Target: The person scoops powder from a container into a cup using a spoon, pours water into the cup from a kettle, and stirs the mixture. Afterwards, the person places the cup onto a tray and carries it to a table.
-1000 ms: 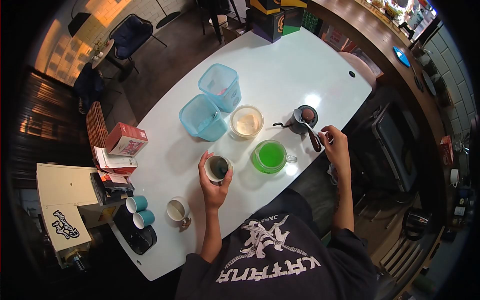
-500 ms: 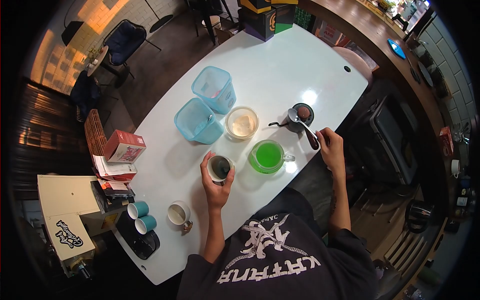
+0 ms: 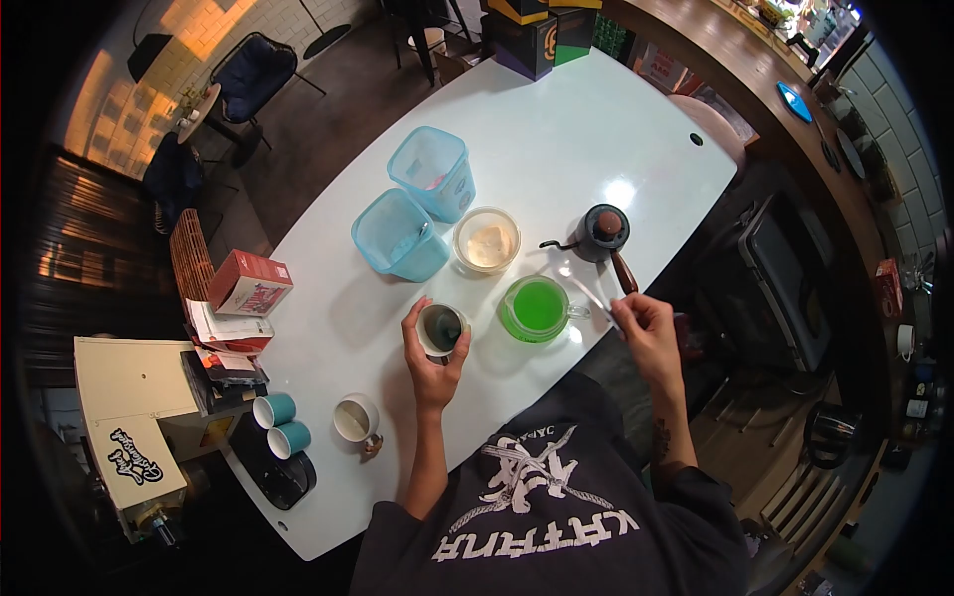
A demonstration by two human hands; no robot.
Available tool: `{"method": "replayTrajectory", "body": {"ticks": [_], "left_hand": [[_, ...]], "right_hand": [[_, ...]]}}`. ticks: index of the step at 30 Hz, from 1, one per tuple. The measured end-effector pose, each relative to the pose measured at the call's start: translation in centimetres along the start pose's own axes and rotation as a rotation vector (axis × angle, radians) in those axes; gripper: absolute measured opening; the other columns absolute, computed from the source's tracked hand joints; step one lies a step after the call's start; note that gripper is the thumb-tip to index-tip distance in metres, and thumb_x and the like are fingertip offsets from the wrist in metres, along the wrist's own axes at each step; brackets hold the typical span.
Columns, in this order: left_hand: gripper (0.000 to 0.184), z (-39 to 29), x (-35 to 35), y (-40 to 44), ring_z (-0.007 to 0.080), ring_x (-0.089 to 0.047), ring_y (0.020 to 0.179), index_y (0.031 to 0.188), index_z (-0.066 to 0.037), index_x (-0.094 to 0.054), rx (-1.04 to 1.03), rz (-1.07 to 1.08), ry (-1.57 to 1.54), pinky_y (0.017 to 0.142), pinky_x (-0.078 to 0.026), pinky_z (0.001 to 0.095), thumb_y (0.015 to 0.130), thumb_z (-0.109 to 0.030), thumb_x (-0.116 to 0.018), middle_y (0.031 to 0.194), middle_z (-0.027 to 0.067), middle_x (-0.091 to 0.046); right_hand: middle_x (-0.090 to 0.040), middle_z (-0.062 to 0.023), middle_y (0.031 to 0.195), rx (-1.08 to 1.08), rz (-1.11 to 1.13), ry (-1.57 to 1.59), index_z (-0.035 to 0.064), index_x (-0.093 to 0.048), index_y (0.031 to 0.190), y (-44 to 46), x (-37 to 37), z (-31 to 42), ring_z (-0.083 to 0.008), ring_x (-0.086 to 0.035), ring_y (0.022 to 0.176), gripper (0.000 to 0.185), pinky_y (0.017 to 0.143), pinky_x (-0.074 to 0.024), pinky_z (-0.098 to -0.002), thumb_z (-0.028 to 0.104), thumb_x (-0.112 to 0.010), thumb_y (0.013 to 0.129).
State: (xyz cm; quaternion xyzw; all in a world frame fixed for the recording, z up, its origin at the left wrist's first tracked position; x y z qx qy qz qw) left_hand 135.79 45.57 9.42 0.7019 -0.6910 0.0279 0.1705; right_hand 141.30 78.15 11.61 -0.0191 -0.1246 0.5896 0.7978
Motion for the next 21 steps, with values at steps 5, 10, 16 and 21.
{"method": "replayTrajectory", "body": {"ticks": [5,10,16,21], "left_hand": [[0.070,-0.2,-0.1,0.0,0.0296,-0.053,0.125,0.140,0.001,-0.044,0.011,-0.006,-0.029,0.108,-0.043,0.0414,0.083,-0.016,-0.080,0.137,0.0179,-0.051],[0.071,0.3,0.0,0.0,0.0308,-0.052,0.125,0.140,0.001,-0.044,0.007,-0.012,-0.016,0.108,-0.042,0.0420,0.082,-0.017,-0.081,0.136,0.0187,-0.051],[0.071,-0.1,0.0,0.0,0.0311,-0.052,0.126,0.140,0.001,-0.045,0.009,-0.009,-0.013,0.108,-0.042,0.0425,0.082,-0.017,-0.081,0.136,0.0179,-0.052],[0.070,0.2,0.0,0.0,0.0310,-0.053,0.125,0.139,0.001,-0.046,-0.018,-0.012,-0.019,0.108,-0.042,0.0422,0.082,-0.017,-0.081,0.136,0.0171,-0.052]], "right_hand": [[-0.054,0.0051,0.060,-0.006,0.093,-0.068,-0.0022,-0.069,0.082,-0.8,-1.5,-0.1,-0.0011,-0.045,0.055,0.025,0.050,-0.0311,-0.0222,0.017,-0.068,0.098],[-0.055,0.0054,0.061,0.024,0.164,-0.071,-0.0022,-0.068,0.083,-1.1,-2.0,-0.1,-0.0005,-0.047,0.057,0.023,0.051,-0.0332,-0.0209,0.015,-0.069,0.098],[-0.058,0.0035,0.063,0.096,0.234,-0.115,-0.0012,-0.067,0.083,-0.9,-3.5,-1.1,-0.0019,-0.049,0.058,0.020,0.052,-0.0360,-0.0215,0.014,-0.071,0.095],[-0.062,-0.0047,0.065,0.086,0.221,-0.138,-0.0023,-0.068,0.094,-0.8,-4.3,-1.9,-0.0091,-0.053,0.057,0.017,0.053,-0.0409,-0.0278,0.015,-0.071,0.094]]}}
Point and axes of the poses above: each hand's wrist, its own y-axis towards the middle knuckle, its own x-axis out of the back of the hand, z = x × y, the point moved 7 cm from there along y, towards the middle knuckle
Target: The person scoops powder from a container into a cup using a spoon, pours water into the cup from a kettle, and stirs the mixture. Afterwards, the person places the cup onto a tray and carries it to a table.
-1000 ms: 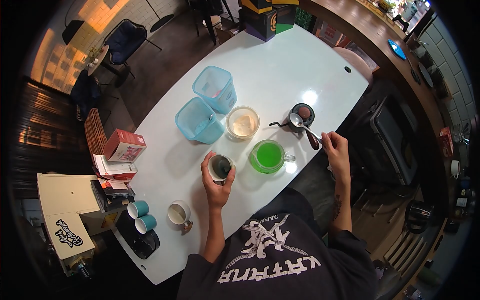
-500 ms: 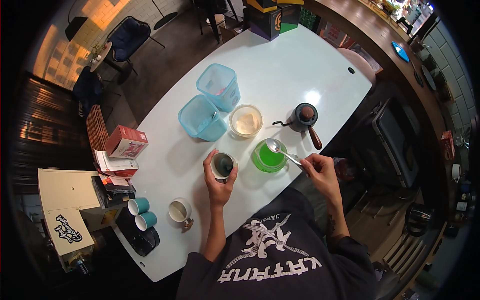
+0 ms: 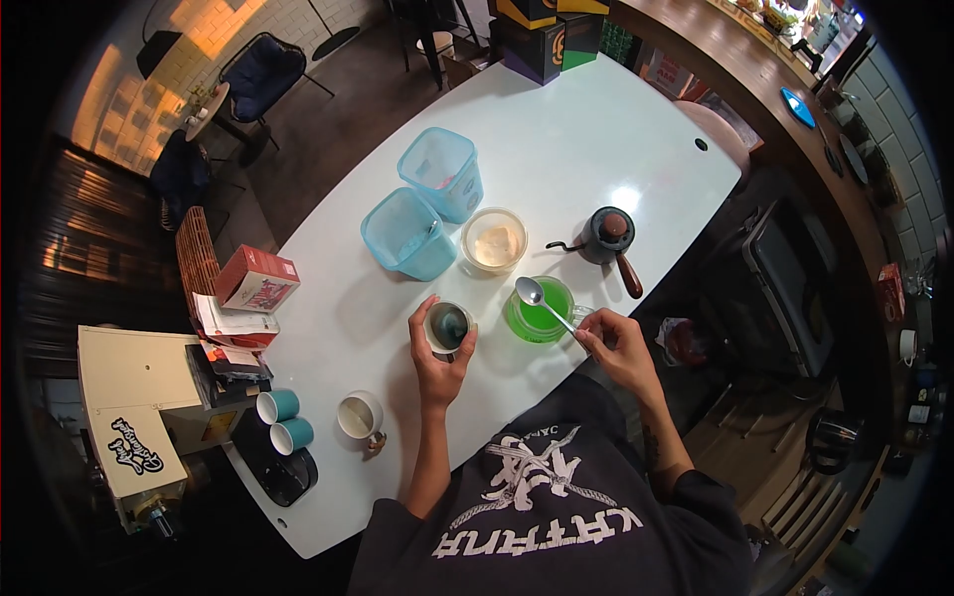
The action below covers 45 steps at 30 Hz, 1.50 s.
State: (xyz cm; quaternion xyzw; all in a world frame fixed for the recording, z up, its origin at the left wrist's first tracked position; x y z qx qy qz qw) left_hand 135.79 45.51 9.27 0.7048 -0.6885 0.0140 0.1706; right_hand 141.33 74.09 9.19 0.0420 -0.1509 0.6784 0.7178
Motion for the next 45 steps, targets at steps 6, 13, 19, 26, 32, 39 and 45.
{"method": "replayTrajectory", "body": {"ticks": [6,13,19,26,32,39,45], "left_hand": [[0.070,0.1,0.0,0.0,0.0312,-0.053,0.124,0.139,0.001,-0.046,0.007,-0.005,-0.012,0.108,-0.042,0.0423,0.081,-0.017,-0.082,0.135,0.0170,-0.053],[0.073,-0.4,-0.1,0.1,0.0279,-0.054,0.123,0.141,0.000,-0.044,0.007,0.003,-0.023,0.105,-0.045,0.0404,0.081,-0.013,-0.083,0.135,0.0165,-0.053],[0.079,0.1,-0.1,0.0,0.0260,-0.057,0.118,0.144,-0.001,-0.039,-0.013,-0.018,-0.075,0.102,-0.047,0.0387,0.080,-0.011,-0.084,0.133,0.0169,-0.053],[0.080,1.1,-0.1,0.2,0.0260,-0.058,0.114,0.141,0.002,-0.039,-0.070,-0.077,-0.092,0.100,-0.048,0.0385,0.075,-0.010,-0.084,0.129,0.0195,-0.054],[0.078,1.3,-0.1,0.3,0.0255,-0.062,0.105,0.137,0.002,-0.042,-0.112,-0.108,-0.107,0.096,-0.050,0.0384,0.073,-0.012,-0.085,0.123,0.0190,-0.058],[0.076,1.5,0.0,0.4,0.0235,-0.060,0.112,0.138,0.001,-0.041,-0.107,-0.080,-0.110,0.099,-0.049,0.0376,0.074,-0.011,-0.082,0.126,0.0171,-0.056],[0.069,1.3,0.1,0.5,0.0197,-0.063,0.103,0.132,0.000,-0.047,-0.089,-0.070,-0.101,0.092,-0.052,0.0343,0.075,-0.012,-0.083,0.117,0.0125,-0.060]], "right_hand": [[-0.063,-0.0072,0.066,-0.003,-0.032,0.060,-0.0018,-0.066,0.102,0.0,0.0,0.8,-0.0112,-0.059,0.058,0.015,0.055,-0.0448,-0.0270,0.012,-0.067,0.096],[-0.064,-0.0118,0.091,0.339,-0.330,-0.300,0.0008,-0.065,0.121,1.1,4.4,5.2,-0.0197,-0.061,0.074,0.037,0.067,-0.0506,-0.0328,-0.001,-0.072,0.085],[-0.063,-0.0192,0.098,0.146,-0.315,-0.872,0.0256,-0.029,0.159,4.8,6.0,3.2,-0.0367,-0.062,0.082,0.090,0.074,-0.0511,-0.0471,0.001,-0.072,0.084],[-0.067,-0.0239,0.084,0.143,-0.247,-0.688,0.0326,-0.013,0.162,7.4,5.1,-1.2,-0.0411,-0.067,0.075,0.101,0.068,-0.0482,-0.0513,-0.006,-0.066,0.084],[-0.069,-0.0280,0.108,0.213,-0.273,-0.498,0.0258,-0.021,0.161,7.1,5.3,-0.7,-0.0410,-0.070,0.081,0.094,0.074,-0.0525,-0.0472,-0.012,-0.058,0.084],[-0.063,-0.0280,0.129,0.204,-0.321,-0.286,0.0208,-0.029,0.159,6.2,7.2,4.7,-0.0333,-0.071,0.106,0.084,0.089,-0.0558,-0.0436,-0.015,-0.053,0.086],[-0.060,-0.0224,0.137,0.343,-0.213,-0.176,0.0159,-0.036,0.157,6.1,6.3,11.4,-0.0265,-0.064,0.118,0.077,0.096,-0.0532,-0.0396,-0.015,-0.052,0.088]]}}
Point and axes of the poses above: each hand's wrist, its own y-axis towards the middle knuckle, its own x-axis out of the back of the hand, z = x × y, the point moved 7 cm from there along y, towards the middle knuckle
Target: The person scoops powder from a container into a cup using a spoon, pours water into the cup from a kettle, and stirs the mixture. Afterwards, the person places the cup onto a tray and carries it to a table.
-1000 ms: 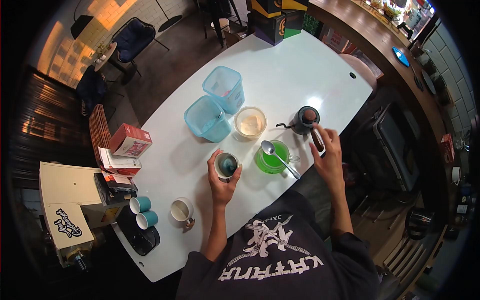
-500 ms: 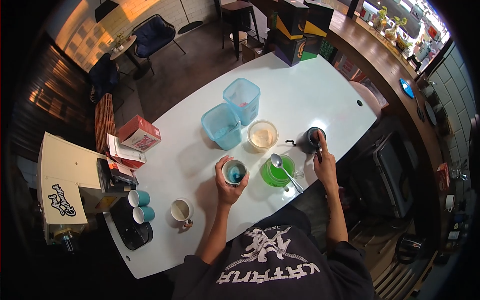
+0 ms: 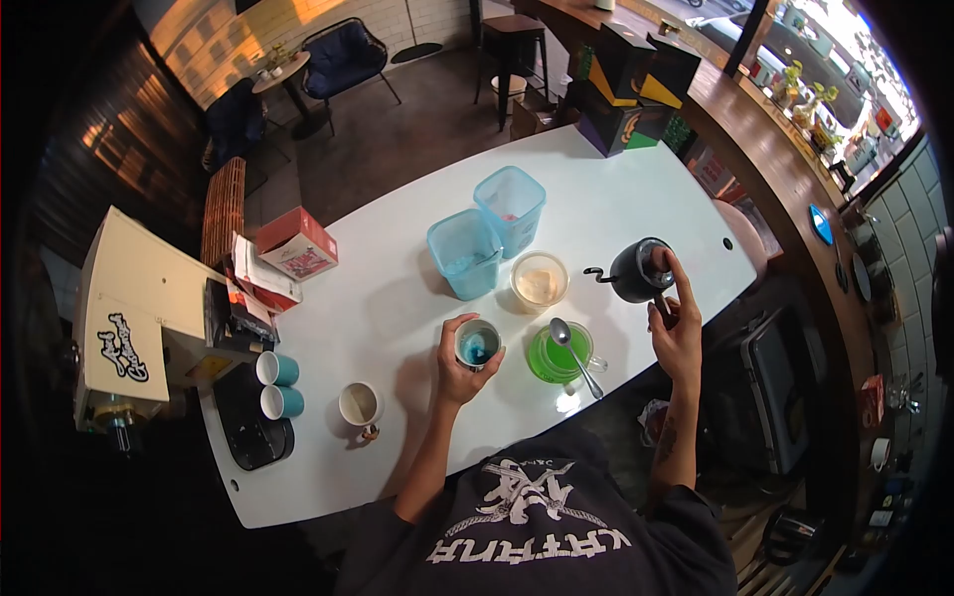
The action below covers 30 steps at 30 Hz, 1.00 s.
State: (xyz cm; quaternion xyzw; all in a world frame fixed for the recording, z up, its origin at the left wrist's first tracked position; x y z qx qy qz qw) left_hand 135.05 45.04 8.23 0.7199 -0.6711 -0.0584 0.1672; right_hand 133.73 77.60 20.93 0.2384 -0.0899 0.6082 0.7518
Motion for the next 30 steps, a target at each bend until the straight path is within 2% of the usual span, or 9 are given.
{"method": "replayTrajectory", "body": {"ticks": [7,12,15,17,18,21,22,25,30], "left_hand": [[0.060,-1.8,0.3,0.1,0.0163,-0.065,0.095,0.127,-0.002,-0.054,0.047,-0.044,-0.036,0.086,-0.053,0.0312,0.076,-0.015,-0.084,0.106,0.0093,-0.066],[0.061,-2.2,0.2,0.2,0.0170,-0.067,0.095,0.125,-0.002,-0.055,0.014,-0.038,-0.002,0.085,-0.054,0.0327,0.075,-0.017,-0.086,0.107,0.0099,-0.068],[0.060,-2.2,0.3,0.0,0.0184,-0.068,0.097,0.124,-0.001,-0.056,0.009,-0.038,0.019,0.087,-0.054,0.0335,0.075,-0.017,-0.086,0.108,0.0102,-0.068],[0.061,-2.1,0.3,0.5,0.0190,-0.068,0.097,0.124,-0.001,-0.056,0.020,-0.028,0.017,0.088,-0.054,0.0338,0.074,-0.017,-0.086,0.109,0.0103,-0.068],[0.061,-2.1,0.3,0.3,0.0194,-0.067,0.098,0.124,-0.001,-0.056,0.025,-0.037,0.009,0.088,-0.054,0.0342,0.074,-0.017,-0.086,0.109,0.0103,-0.068],[0.061,-2.2,0.2,0.2,0.0199,-0.067,0.100,0.124,-0.001,-0.057,0.040,-0.050,-0.015,0.089,-0.053,0.0346,0.073,-0.017,-0.086,0.110,0.0106,-0.068],[0.061,-2.2,0.2,0.3,0.0201,-0.067,0.100,0.124,-0.001,-0.057,0.041,-0.054,-0.027,0.090,-0.053,0.0347,0.073,-0.017,-0.086,0.111,0.0109,-0.067],[0.061,-1.8,0.2,0.2,0.0200,-0.066,0.101,0.124,-0.001,-0.056,0.068,-0.032,-0.020,0.091,-0.053,0.0344,0.073,-0.017,-0.086,0.112,0.0117,-0.067],[0.062,-2.0,0.1,0.3,0.0195,-0.065,0.101,0.125,0.000,-0.055,0.047,-0.026,-0.013,0.091,-0.053,0.0339,0.073,-0.016,-0.085,0.115,0.0114,-0.065]], "right_hand": [[-0.060,-0.0217,0.138,-0.103,0.228,-0.001,0.0138,-0.040,0.155,0.8,-3.2,2.9,-0.0239,-0.065,0.116,0.076,0.102,-0.0525,-0.0417,-0.017,-0.050,0.086],[-0.059,-0.0237,0.138,0.115,0.303,0.056,0.0113,-0.044,0.152,0.8,-5.5,6.3,-0.0272,-0.059,0.127,0.077,0.108,-0.0500,-0.0437,-0.022,-0.047,0.082],[-0.063,-0.0226,0.132,0.140,0.297,-0.001,0.0122,-0.045,0.151,0.5,-6.7,6.2,-0.0306,-0.065,0.119,0.078,0.105,-0.0518,-0.0435,-0.021,-0.049,0.080],[-0.068,-0.0239,0.121,0.161,0.338,-0.009,0.0146,-0.047,0.150,0.5,-7.6,6.6,-0.0341,-0.070,0.109,0.078,0.099,-0.0539,-0.0419,-0.020,-0.052,0.080],[-0.069,-0.0261,0.109,0.165,0.336,-0.039,0.0180,-0.048,0.150,0.4,-7.8,6.2,-0.0374,-0.071,0.101,0.077,0.089,-0.0554,-0.0402,-0.017,-0.054,0.081],[-0.068,-0.0280,0.100,0.185,0.354,-0.154,0.0204,-0.049,0.150,0.0,-8.4,7.1,-0.0398,-0.071,0.092,0.076,0.078,-0.0532,-0.0418,-0.014,-0.056,0.082],[-0.068,-0.0252,0.093,0.220,0.340,-0.199,0.0230,-0.049,0.150,-0.1,-8.5,7.0,-0.0378,-0.069,0.080,0.078,0.072,-0.0515,-0.0425,-0.013,-0.056,0.082],[-0.066,-0.0203,0.084,0.226,0.351,-0.201,0.0252,-0.050,0.150,-0.1,-8.9,6.7,-0.0342,-0.065,0.068,0.080,0.068,-0.0500,-0.0425,-0.013,-0.057,0.080],[-0.061,-0.0139,0.074,0.285,0.316,-0.292,0.0294,-0.049,0.150,-0.3,-9.1,6.6,-0.0302,-0.059,0.060,0.084,0.062,-0.0474,-0.0431,-0.011,-0.062,0.077]]}}
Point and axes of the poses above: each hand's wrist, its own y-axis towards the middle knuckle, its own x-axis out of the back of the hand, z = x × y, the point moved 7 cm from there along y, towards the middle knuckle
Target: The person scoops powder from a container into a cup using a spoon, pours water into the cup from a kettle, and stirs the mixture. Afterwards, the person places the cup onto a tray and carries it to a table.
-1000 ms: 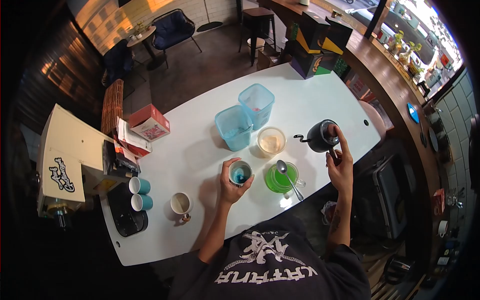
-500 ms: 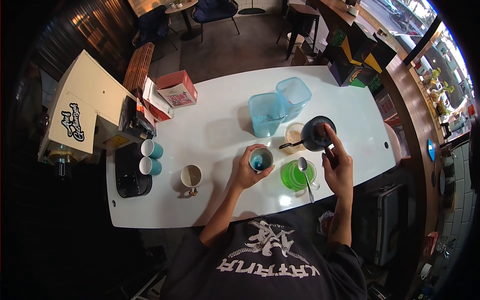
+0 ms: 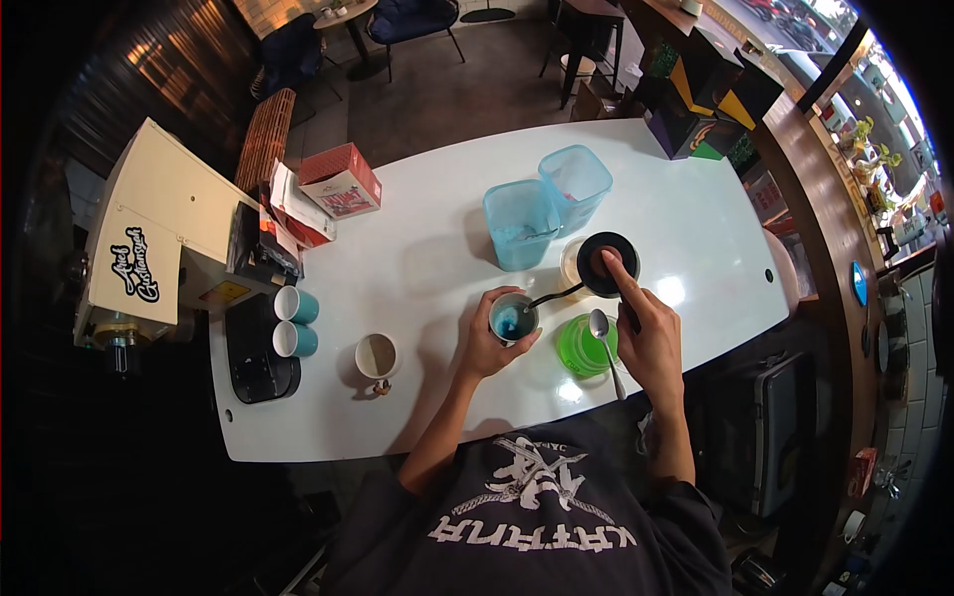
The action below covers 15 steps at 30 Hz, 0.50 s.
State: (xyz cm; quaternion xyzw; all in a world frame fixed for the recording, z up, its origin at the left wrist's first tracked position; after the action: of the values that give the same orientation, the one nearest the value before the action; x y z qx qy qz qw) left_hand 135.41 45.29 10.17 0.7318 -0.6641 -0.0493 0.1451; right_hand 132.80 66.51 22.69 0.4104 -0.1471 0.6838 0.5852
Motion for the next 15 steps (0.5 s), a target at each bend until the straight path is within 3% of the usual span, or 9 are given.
{"method": "replayTrajectory", "body": {"ticks": [11,15], "left_hand": [[0.062,0.35,0.02,0.01,0.0199,-0.064,0.106,0.126,-0.001,-0.054,0.025,0.016,-0.050,0.093,-0.052,0.0344,0.074,-0.016,-0.085,0.118,0.0120,-0.063],[0.068,0.38,0.00,0.03,0.0154,-0.063,0.102,0.131,-0.001,-0.049,-0.040,0.035,0.016,0.092,-0.052,0.0304,0.075,-0.012,-0.085,0.113,0.0091,-0.062]], "right_hand": [[-0.060,-0.0115,0.073,-0.001,-0.003,-0.081,0.0316,-0.047,0.151,-0.01,-0.09,0.24,-0.0299,-0.059,0.060,0.086,0.059,-0.0463,-0.0427,-0.009,-0.064,0.078],[-0.060,-0.0111,0.073,-0.014,0.011,-0.085,0.0320,-0.046,0.152,-0.07,0.02,0.37,-0.0288,-0.059,0.060,0.085,0.059,-0.0462,-0.0428,-0.008,-0.064,0.079]]}}
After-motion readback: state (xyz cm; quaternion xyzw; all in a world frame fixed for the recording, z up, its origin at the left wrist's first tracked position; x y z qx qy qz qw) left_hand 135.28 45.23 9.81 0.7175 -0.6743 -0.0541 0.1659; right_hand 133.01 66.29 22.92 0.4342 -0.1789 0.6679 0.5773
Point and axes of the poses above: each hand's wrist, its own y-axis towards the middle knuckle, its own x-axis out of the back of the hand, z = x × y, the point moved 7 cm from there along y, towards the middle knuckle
